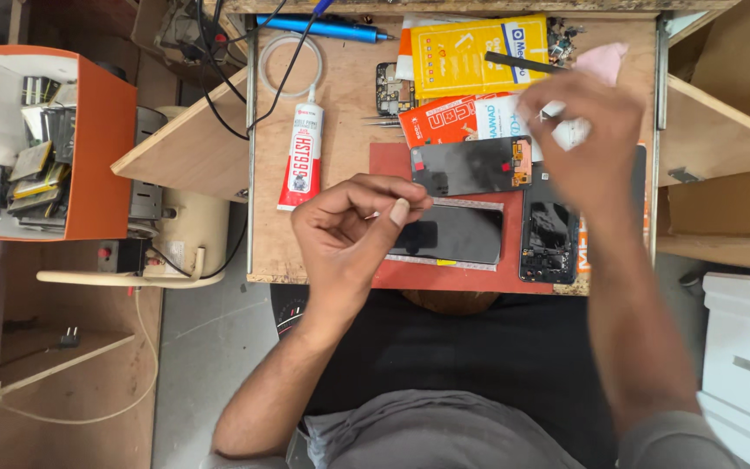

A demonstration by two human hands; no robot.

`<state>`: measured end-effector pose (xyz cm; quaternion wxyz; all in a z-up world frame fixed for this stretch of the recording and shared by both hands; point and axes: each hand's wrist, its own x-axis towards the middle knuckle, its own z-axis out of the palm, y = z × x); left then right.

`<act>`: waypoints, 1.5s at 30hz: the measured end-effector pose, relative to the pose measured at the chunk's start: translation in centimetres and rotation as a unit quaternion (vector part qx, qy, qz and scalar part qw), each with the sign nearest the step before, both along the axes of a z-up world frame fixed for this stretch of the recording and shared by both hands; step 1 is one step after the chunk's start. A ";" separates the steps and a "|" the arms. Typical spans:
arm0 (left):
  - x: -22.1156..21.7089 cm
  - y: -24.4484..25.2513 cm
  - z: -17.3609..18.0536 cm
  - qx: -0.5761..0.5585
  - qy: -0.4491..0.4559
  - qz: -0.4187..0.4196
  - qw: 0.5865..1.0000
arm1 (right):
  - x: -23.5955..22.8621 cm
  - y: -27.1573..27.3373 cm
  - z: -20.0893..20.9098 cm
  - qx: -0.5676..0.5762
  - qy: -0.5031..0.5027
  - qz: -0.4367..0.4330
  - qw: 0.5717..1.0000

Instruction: The person uses a small brush to clean a flexible ribbon cable, repeatedly brushing both sides to remove debris. The person then rubs the cable between their palms to remove loose particles.

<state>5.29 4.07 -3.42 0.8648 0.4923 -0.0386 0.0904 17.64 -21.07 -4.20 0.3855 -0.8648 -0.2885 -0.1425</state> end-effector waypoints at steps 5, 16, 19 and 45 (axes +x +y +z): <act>0.2 -1.0 -0.8 0.014 -0.002 0.001 1.000 | -6.8 4.3 2.3 0.166 0.102 0.100 0.976; -0.6 -1.1 -1.2 0.012 -0.014 -0.029 0.999 | -8.1 6.1 3.7 0.144 0.032 0.096 0.984; -0.3 -1.0 -1.4 -0.076 0.018 -0.065 0.995 | -8.4 6.1 3.8 0.153 0.037 0.080 0.984; 0.8 -2.3 -1.1 -0.441 -0.011 -0.180 0.879 | -8.6 4.2 5.1 0.014 0.058 -0.014 0.998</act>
